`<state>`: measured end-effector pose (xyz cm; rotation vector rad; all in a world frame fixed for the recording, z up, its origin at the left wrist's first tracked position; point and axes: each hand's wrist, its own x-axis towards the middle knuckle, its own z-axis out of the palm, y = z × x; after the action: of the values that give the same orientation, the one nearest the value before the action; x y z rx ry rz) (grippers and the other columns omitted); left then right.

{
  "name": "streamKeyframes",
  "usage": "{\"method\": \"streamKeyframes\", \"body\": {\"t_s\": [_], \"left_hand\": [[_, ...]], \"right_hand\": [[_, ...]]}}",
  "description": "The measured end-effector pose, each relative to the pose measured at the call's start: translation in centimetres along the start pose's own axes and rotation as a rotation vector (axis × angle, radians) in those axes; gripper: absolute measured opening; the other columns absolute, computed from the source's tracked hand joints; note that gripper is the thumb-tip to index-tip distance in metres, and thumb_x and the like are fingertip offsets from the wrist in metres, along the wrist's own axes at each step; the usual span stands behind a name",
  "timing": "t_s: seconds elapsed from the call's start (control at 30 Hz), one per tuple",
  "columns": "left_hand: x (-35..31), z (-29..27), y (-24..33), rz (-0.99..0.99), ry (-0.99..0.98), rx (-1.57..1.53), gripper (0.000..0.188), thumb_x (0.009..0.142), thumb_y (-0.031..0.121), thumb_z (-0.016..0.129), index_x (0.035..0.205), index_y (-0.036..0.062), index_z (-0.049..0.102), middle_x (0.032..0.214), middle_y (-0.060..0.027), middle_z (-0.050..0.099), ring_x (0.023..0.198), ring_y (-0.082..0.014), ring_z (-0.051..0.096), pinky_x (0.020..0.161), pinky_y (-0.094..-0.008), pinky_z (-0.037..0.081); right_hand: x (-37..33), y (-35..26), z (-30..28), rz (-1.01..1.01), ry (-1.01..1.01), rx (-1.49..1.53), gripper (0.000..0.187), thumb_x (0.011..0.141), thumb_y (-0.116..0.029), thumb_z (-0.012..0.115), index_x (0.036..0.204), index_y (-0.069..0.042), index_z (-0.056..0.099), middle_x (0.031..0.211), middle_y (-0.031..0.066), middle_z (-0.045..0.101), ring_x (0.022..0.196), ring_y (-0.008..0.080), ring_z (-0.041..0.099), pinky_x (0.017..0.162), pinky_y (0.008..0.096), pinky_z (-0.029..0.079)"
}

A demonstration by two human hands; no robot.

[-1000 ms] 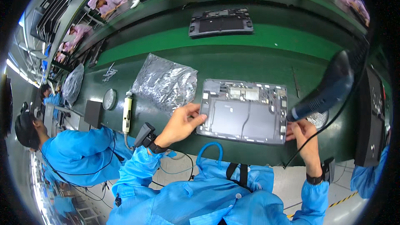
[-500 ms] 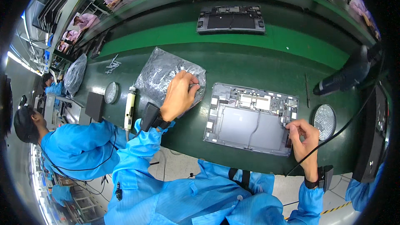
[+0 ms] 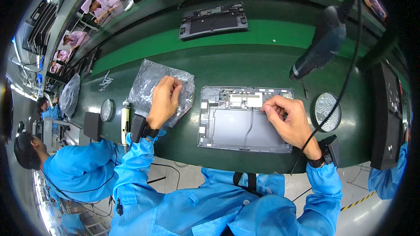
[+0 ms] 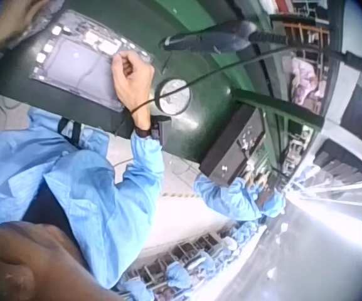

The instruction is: Assembling an electronic device component on a factory production line using tools.

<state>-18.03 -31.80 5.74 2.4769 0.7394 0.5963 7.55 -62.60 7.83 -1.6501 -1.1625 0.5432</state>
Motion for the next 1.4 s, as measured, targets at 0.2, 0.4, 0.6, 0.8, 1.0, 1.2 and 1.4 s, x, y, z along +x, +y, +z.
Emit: {"method": "streamKeyframes", "body": {"t_s": [0.2, 0.4, 0.6, 0.8, 1.0, 1.2, 1.4], "left_hand": [[0.0, -1.3, 1.3, 0.235, -0.033, 0.183, 0.025, 0.086, 0.010, 0.085, 0.111, 0.0083, 0.080, 0.107, -0.0106, 0.070, 0.105, -0.0346, 0.066, 0.091, -0.0457, 0.052], [0.4, -0.5, 0.3, 0.215, -0.070, 0.189, 0.023, 0.085, 0.006, 0.085, 0.107, 0.0059, 0.079, 0.105, -0.0112, 0.068, 0.103, -0.0367, 0.066, 0.090, -0.0473, 0.053], [1.0, -0.4, -0.6, 0.218, -0.124, 0.102, 0.016, 0.086, 0.001, 0.081, 0.100, 0.0020, 0.072, 0.105, -0.0147, 0.065, 0.107, -0.0390, 0.062, 0.093, -0.0475, 0.051], [1.9, -0.6, -0.9, 0.287, -0.200, 0.139, 0.017, 0.088, -0.002, 0.079, 0.100, 0.0020, 0.068, 0.107, -0.0166, 0.062, 0.110, -0.0399, 0.060, 0.097, -0.0473, 0.049], [1.9, -1.5, 4.9, 0.251, -0.005, -0.140, 0.013, 0.091, -0.006, 0.076, 0.100, -0.0014, 0.068, 0.094, -0.0158, 0.073, 0.087, -0.0333, 0.072, 0.080, -0.0405, 0.057], [0.8, 3.6, 14.0, 0.508, -0.098, -0.315, 0.014, 0.090, -0.006, 0.080, 0.101, -0.0015, 0.071, 0.096, -0.0164, 0.076, 0.086, -0.0333, 0.078, 0.073, -0.0401, 0.061], [0.2, 6.7, 16.0, 0.869, -0.050, -0.194, 0.026, 0.078, -0.005, 0.077, 0.103, -0.0047, 0.071, 0.100, -0.0184, 0.075, 0.087, -0.0344, 0.077, 0.074, -0.0419, 0.063]], "right_hand": [[0.5, -0.1, 0.9, 0.019, -0.020, 0.015, 0.013, 0.101, -0.008, 0.070, 0.097, 0.003, 0.077, 0.073, 0.0019, 0.066, 0.066, 0.0065, 0.053, 0.060, 0.0264, 0.042], [1.1, -0.1, 1.7, 0.015, -0.054, 0.016, 0.013, 0.101, -0.007, 0.070, 0.097, 0.003, 0.076, 0.072, -0.0006, 0.063, 0.065, 0.0054, 0.049, 0.059, 0.0259, 0.040], [1.3, 0.4, 2.1, 0.030, -0.059, 0.038, 0.012, 0.101, -0.006, 0.070, 0.097, 0.003, 0.076, 0.071, -0.0014, 0.062, 0.064, 0.0043, 0.047, 0.058, 0.0258, 0.038], [1.9, -0.6, 2.2, -0.015, -0.093, 0.006, 0.012, 0.100, -0.007, 0.071, 0.097, 0.003, 0.076, 0.072, -0.0011, 0.064, 0.063, 0.0038, 0.047, 0.057, 0.0255, 0.037], [2.2, -2.0, 2.3, -0.155, -0.012, -0.001, 0.023, 0.095, -0.003, 0.077, 0.117, 0.002, 0.075, 0.088, 0.0068, 0.074, 0.070, 0.0138, 0.063, 0.066, 0.0297, 0.052], [1.3, -2.1, 1.7, -0.335, 0.072, 0.006, 0.025, 0.088, 0.000, 0.085, 0.112, 0.001, 0.078, 0.099, 0.0114, 0.079, 0.088, 0.0261, 0.076, 0.080, 0.0362, 0.061], [-2.0, -1.5, -0.7, -0.259, 0.086, -0.011, 0.015, 0.084, 0.006, 0.083, 0.096, 0.000, 0.080, 0.097, 0.0103, 0.080, 0.088, 0.0263, 0.077, 0.079, 0.0361, 0.060]]}}
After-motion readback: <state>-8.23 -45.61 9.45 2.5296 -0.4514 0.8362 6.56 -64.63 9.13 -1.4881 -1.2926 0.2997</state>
